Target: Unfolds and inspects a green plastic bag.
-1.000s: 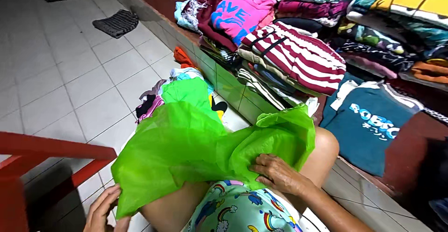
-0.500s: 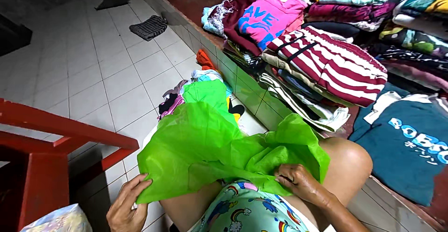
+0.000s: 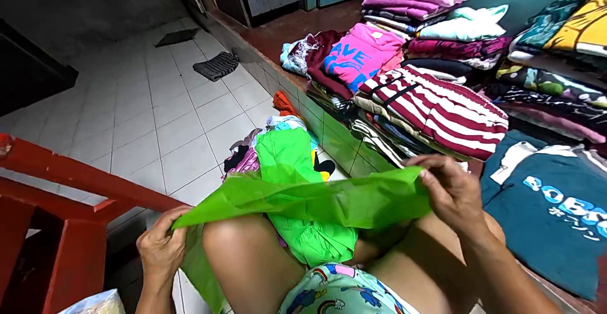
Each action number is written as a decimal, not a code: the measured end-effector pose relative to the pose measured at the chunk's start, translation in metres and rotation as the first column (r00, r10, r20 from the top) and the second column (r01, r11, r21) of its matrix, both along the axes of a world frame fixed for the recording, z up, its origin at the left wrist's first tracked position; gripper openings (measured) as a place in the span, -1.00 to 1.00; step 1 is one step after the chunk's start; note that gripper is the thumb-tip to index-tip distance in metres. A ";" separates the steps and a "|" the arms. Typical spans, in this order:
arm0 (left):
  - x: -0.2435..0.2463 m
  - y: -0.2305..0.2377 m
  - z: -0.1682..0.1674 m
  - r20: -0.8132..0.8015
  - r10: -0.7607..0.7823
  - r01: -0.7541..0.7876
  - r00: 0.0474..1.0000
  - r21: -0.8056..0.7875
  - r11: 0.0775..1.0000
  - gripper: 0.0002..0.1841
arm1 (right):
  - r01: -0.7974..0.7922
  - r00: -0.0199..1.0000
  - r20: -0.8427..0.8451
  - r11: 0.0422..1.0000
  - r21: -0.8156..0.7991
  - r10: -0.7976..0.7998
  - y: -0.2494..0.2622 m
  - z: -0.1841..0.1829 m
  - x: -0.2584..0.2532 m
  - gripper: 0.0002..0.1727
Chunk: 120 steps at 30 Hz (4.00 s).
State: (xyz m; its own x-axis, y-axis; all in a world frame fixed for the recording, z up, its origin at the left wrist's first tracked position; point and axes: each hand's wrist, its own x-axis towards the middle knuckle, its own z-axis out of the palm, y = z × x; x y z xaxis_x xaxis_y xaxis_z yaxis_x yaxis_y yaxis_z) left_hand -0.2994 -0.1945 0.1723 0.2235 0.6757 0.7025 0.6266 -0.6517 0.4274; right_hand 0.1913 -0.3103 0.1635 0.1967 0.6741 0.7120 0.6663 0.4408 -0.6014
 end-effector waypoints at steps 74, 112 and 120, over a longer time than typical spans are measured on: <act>0.120 0.146 0.210 0.154 -0.567 0.580 0.809 -0.057 0.812 -0.67 | -0.731 0.651 -0.643 0.562 -0.386 0.404 0.171 0.004 -0.071 -0.52; 0.057 0.133 0.133 0.150 -0.214 0.215 0.965 0.010 0.976 -0.53 | 0.009 0.750 0.654 0.990 0.143 -0.101 0.061 0.201 -0.051 -0.89; -0.009 0.110 -0.068 -0.029 -0.295 0.152 0.955 -0.806 0.573 -0.88 | -0.207 0.607 0.171 0.363 -0.909 0.776 0.043 0.023 -0.112 -0.84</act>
